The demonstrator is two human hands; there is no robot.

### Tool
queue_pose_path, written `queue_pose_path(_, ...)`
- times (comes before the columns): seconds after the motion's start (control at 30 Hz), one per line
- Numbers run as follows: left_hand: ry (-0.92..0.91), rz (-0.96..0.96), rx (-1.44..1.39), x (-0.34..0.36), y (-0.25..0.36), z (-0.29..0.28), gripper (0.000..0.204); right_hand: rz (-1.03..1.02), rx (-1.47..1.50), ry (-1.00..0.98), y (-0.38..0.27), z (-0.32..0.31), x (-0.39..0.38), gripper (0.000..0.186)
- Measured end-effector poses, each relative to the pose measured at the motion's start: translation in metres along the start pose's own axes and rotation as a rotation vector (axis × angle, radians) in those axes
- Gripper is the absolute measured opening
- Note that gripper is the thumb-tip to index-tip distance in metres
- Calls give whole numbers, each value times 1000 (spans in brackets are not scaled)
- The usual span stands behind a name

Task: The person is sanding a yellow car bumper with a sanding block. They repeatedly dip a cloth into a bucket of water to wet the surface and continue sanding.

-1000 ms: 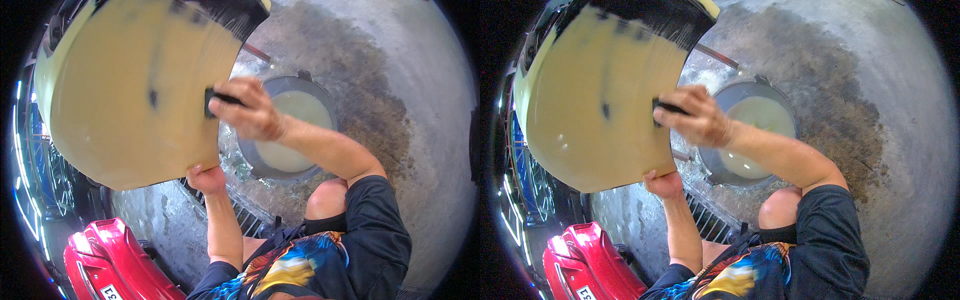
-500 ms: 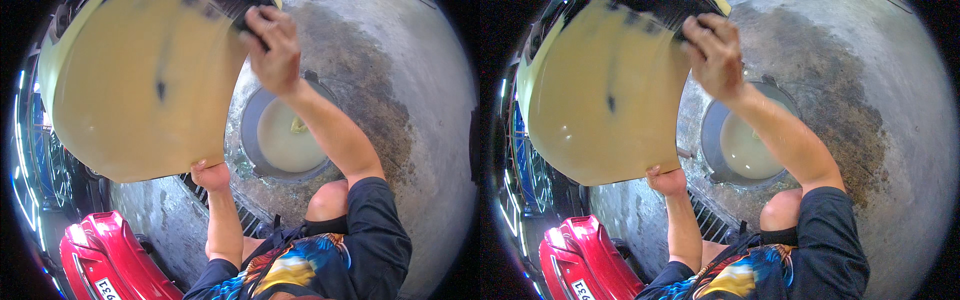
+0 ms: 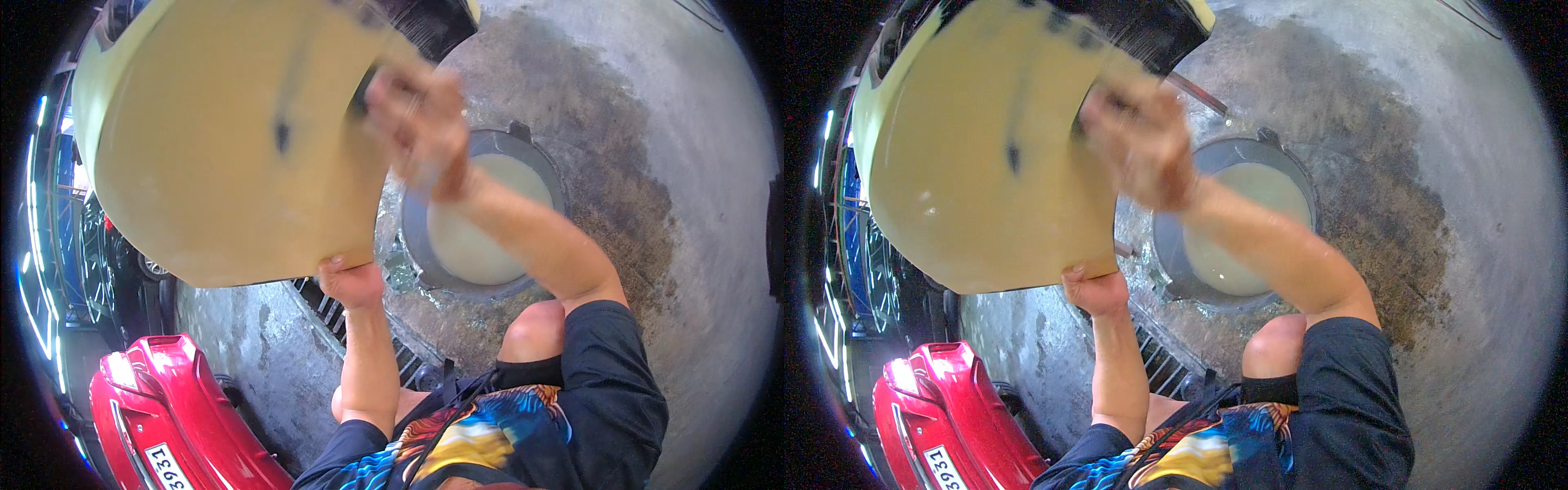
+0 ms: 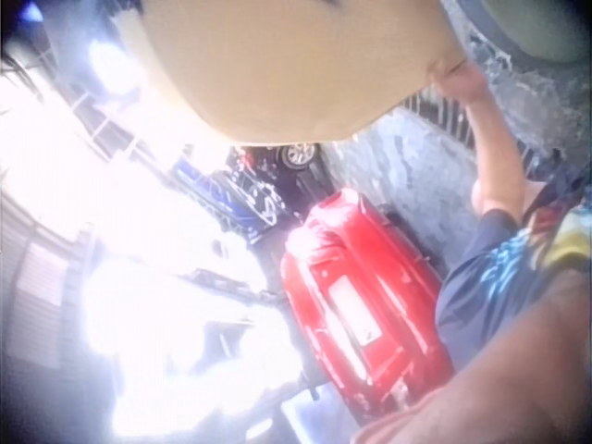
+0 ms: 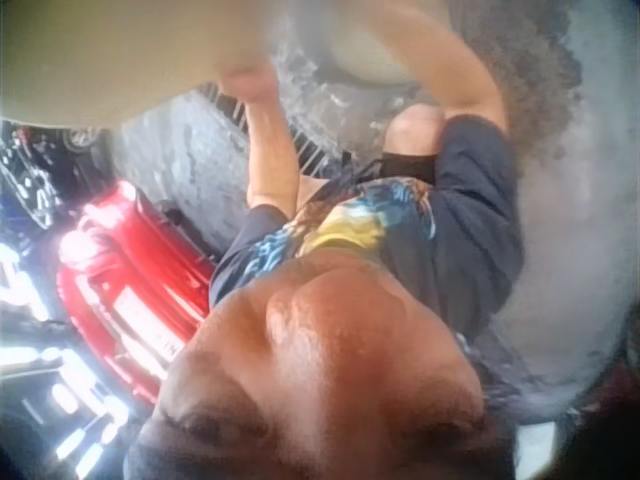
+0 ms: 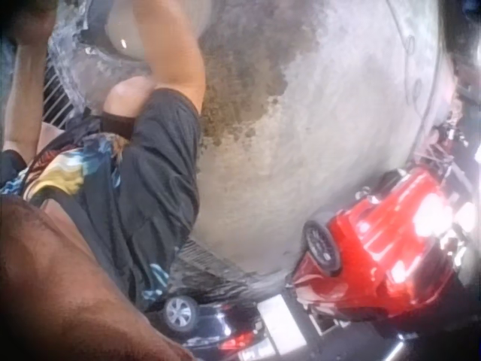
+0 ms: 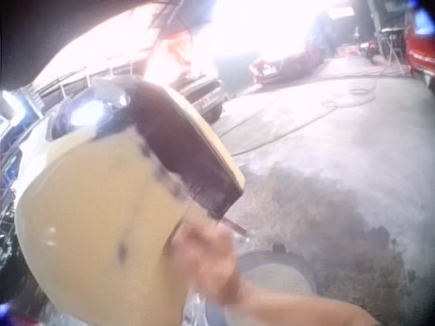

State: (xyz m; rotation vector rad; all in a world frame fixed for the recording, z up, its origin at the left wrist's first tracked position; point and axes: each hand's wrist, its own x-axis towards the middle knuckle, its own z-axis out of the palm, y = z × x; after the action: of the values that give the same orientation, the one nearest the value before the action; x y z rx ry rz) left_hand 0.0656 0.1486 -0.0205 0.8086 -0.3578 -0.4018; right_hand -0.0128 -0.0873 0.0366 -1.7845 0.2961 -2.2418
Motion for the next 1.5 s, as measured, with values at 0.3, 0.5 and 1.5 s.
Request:
queue_pose_path(0.3,-80,-2,42,-5,5,12,44,149,-89,80,24,-1,15,37)
queue_pose_path(0.5,-70,-7,51,0,2,9,50,-55,59,-56,11,-6,5,39)
queue_pose_path(1.5,-17,31,-142,-4,30,7,72,46,-185,-51,2,-9,12,30)
